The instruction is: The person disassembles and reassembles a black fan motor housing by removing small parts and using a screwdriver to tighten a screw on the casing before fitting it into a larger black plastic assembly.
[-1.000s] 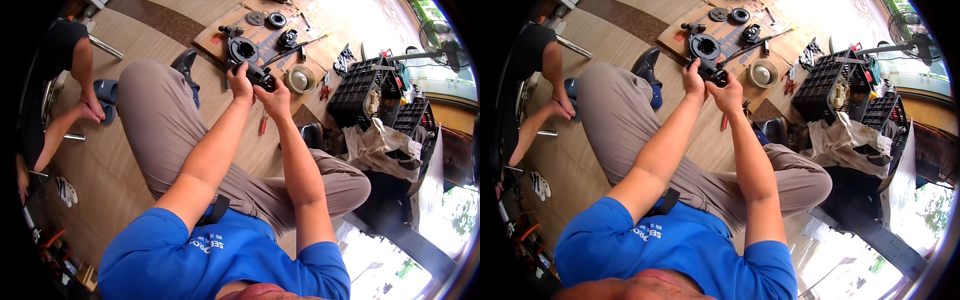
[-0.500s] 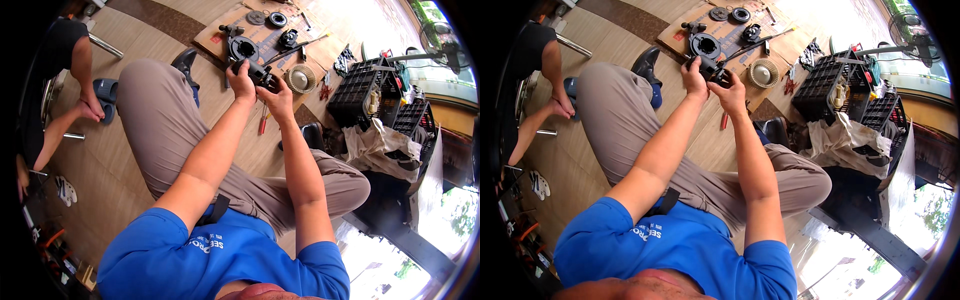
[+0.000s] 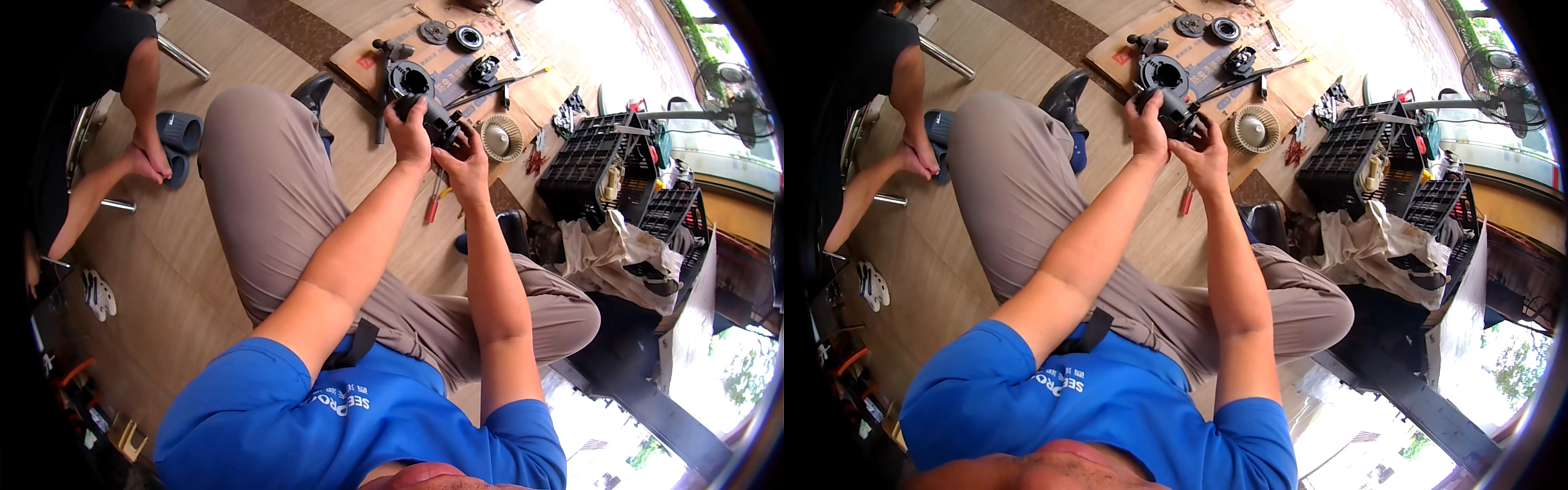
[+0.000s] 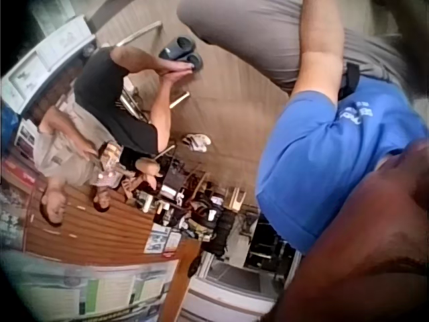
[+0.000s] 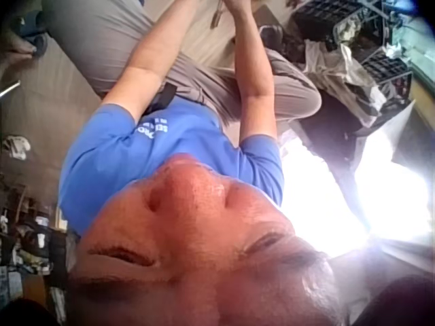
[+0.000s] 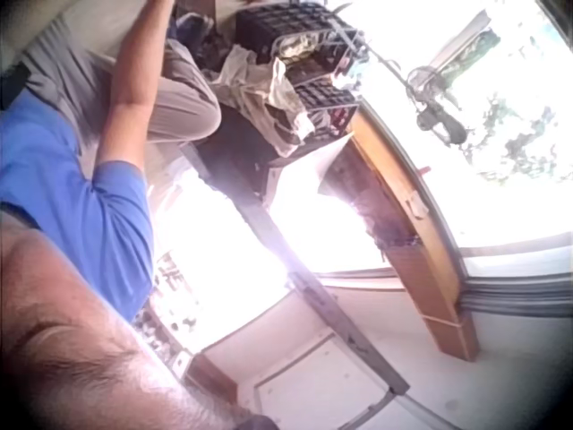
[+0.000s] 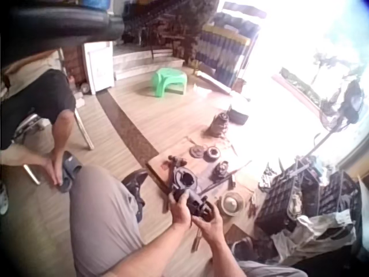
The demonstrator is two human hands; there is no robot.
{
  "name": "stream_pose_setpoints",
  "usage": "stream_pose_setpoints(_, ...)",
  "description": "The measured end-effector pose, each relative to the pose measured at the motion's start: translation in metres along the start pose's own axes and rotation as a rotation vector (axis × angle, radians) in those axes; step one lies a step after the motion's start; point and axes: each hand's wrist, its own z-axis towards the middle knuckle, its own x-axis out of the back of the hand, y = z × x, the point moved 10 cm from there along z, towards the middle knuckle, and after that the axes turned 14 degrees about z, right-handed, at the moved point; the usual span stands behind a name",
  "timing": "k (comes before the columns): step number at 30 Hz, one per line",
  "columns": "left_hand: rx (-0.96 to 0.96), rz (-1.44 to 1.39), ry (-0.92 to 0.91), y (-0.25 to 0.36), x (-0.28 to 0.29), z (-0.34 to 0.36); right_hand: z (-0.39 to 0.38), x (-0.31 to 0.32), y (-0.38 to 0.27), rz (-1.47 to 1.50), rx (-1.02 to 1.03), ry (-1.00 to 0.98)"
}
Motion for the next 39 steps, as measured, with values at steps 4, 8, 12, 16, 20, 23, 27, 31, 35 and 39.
stream_pose_setpoints(4, -0.020, 0.028, 0.023, -0.001, 0.003, 0.000, 0.001, 0.003, -0.001, -0.093, 0.032, 0.003)
stream_pose_setpoints(8, 0.017, 0.034, 0.030, -0.002, 0.005, 0.002, 0.001, 0.003, -0.003, -0.176, 0.079, 0.025)
stream_pose_setpoints(12, 0.044, 0.010, 0.022, -0.004, 0.006, 0.002, 0.002, 0.003, -0.003, -0.247, 0.068, 0.038)
stream_pose_setpoints(16, 0.022, 0.031, 0.035, -0.014, 0.013, 0.014, 0.003, 0.003, -0.004, -0.345, 0.076, 0.061)
stream_pose_setpoints(20, 0.067, 0.011, -0.014, -0.029, 0.024, 0.042, 0.002, -0.002, -0.006, -0.362, 0.165, 0.113)
stream_pose_setpoints(23, 0.117, 0.018, -0.122, -0.029, 0.024, 0.053, 0.003, -0.005, -0.007, -0.455, 0.182, 0.145)
stream_pose_setpoints(27, 0.194, 0.106, -0.241, -0.017, 0.017, 0.043, 0.005, -0.015, -0.010, -0.443, 0.209, 0.087)
stream_pose_setpoints(31, 0.206, 0.165, -0.175, -0.002, 0.021, 0.033, 0.008, -0.021, -0.006, -0.508, 0.182, 0.076)
stream_pose_setpoints(35, 0.173, 0.161, -0.156, 0.006, 0.021, 0.032, 0.008, -0.021, 0.000, -0.496, 0.156, 0.086)
stream_pose_setpoints(39, 0.136, 0.143, -0.195, 0.009, 0.015, 0.030, 0.008, -0.018, -0.007, -0.473, 0.200, 0.096)
